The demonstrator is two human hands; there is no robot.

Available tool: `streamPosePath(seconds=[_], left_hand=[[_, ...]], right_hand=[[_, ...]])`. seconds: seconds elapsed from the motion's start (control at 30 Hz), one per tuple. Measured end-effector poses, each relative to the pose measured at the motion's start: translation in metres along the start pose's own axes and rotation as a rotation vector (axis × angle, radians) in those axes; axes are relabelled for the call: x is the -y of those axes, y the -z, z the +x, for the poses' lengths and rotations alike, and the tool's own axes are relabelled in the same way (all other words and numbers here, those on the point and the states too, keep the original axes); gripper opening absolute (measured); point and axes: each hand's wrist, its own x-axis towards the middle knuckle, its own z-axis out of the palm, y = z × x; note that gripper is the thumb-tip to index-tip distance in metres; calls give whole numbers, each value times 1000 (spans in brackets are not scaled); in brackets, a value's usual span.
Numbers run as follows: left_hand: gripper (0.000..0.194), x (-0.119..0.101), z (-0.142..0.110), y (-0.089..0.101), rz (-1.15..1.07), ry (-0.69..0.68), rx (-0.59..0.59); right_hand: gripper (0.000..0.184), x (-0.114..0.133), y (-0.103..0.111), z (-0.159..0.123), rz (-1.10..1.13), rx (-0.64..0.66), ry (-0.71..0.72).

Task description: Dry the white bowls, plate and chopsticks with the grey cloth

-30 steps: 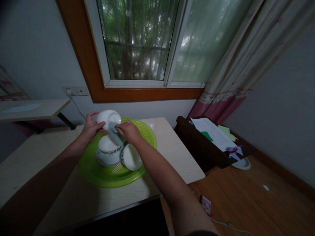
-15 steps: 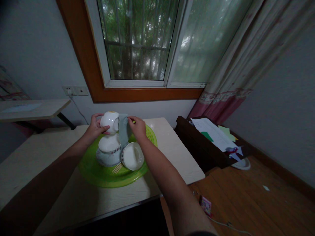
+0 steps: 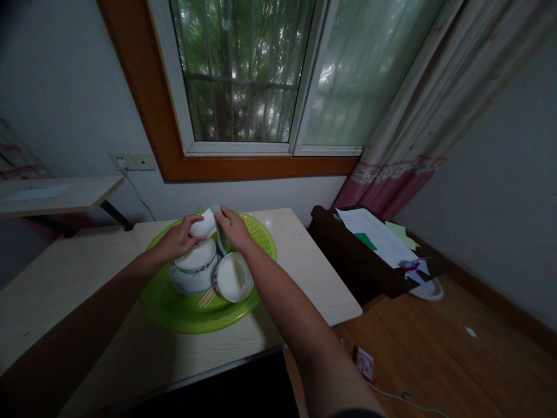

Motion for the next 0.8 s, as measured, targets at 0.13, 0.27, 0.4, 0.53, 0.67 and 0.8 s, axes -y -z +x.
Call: streamPosePath(seconds=[0.13,0.27,0.4,0.53,0.67,0.8], left_hand=[[42,-4,0,3,134,-154,42],[34,-10,1,6,215,-250,153],[32,-16,1,9,229,-298,250],[34,-17,1,9,319,-335,265],[35,-10,2,4,310,-299,164],[49,0,7,2,191,-283,30]], right_hand=[[58,-2,-3,0,7,37,-67],[58,-2,-2,-1,14,26,-73],[53,-6,-1,0,-35,2,-93],[47,-12,-1,3,-34,-28,-96],[47,-15,-2,5,-20,-54,-108],[49,-16,-3,6,-69,-102,-108]])
